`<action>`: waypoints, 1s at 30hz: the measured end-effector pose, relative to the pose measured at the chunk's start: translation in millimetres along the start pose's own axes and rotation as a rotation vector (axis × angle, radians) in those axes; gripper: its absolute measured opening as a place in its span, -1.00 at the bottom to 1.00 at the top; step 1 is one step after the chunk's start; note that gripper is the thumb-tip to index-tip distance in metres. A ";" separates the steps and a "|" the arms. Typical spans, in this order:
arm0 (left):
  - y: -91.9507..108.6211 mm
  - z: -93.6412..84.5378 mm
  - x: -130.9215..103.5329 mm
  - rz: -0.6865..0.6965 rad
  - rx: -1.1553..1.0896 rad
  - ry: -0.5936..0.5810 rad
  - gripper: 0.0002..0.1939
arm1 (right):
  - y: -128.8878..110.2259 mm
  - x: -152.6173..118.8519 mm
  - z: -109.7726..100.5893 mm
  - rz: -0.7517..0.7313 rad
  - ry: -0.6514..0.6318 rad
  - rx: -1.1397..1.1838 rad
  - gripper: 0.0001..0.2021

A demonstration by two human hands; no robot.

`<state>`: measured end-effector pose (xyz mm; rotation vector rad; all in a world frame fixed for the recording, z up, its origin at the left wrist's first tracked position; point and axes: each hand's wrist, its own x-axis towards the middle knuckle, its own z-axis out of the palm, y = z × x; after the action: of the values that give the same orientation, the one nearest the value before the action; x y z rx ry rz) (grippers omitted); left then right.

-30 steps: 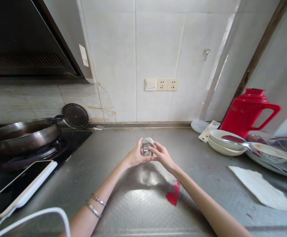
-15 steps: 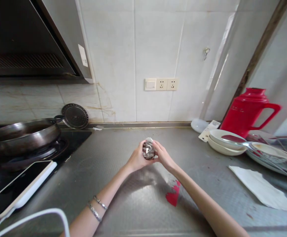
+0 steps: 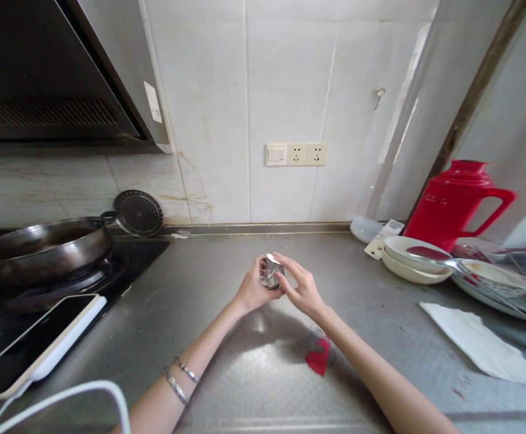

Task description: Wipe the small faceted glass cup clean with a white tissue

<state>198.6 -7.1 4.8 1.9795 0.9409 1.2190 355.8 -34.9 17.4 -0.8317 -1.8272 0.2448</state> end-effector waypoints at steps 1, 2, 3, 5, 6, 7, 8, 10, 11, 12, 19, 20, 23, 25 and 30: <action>-1.0 0.4 -0.2 0.007 0.002 0.007 -0.23 | -0.2 -0.6 0.4 -0.017 0.009 0.001 -0.64; -2.0 0.9 -0.4 0.013 0.009 0.014 -0.24 | -0.3 -1.2 0.9 -0.031 0.018 0.002 -0.65; -3.0 1.5 -0.6 0.017 0.019 0.021 -0.24 | -0.2 -1.6 1.4 -0.037 0.028 0.003 -0.67; -4.2 2.4 -1.2 0.023 0.049 0.030 -0.22 | 0.0 -1.9 2.5 -0.018 0.055 -0.006 -0.70; -4.4 2.6 -1.6 0.021 0.069 0.029 -0.21 | 0.0 -1.7 2.9 0.009 0.076 -0.009 -0.71; -4.2 2.5 -2.0 0.017 0.090 0.025 -0.19 | -0.1 -1.2 3.2 0.045 0.097 -0.006 -0.71; -3.8 2.3 -2.4 0.014 0.108 0.021 -0.18 | -0.3 -0.4 3.3 0.088 0.115 0.002 -0.71; -2.5 1.2 -3.4 0.008 0.127 0.008 -0.15 | -1.0 1.6 3.0 0.172 0.133 0.033 -0.71; -1.9 0.5 -3.8 0.007 0.128 -0.002 -0.15 | -1.3 2.6 2.5 0.204 0.131 0.051 -0.71; -1.5 -0.3 -4.2 0.008 0.129 -0.013 -0.15 | -1.6 3.6 2.0 0.226 0.126 0.068 -0.71; -1.4 -2.1 -3.4 0.030 0.186 -0.008 -0.19 | -2.7 2.3 1.6 0.170 0.126 0.079 -0.73; -1.6 -1.6 -2.8 0.032 0.167 -0.010 -0.21 | -3.5 1.6 1.8 0.134 0.121 0.077 -0.73; -2.5 0.6 -0.7 0.021 0.091 0.026 -0.22 | -6.6 0.7 1.2 0.060 0.079 0.100 -0.73; -2.5 2.2 -0.2 -0.005 0.044 0.052 -0.21 | -8.2 1.3 0.2 0.047 0.056 0.119 -0.73; 2.1 3.7 -3.4 0.011 0.070 0.007 -0.16 | -4.8 4.8 0.4 0.223 0.139 0.184 -0.73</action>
<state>201.4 -11.6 3.5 2.0388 0.9902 1.2143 352.5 -35.3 23.3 -0.8989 -1.5574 0.4786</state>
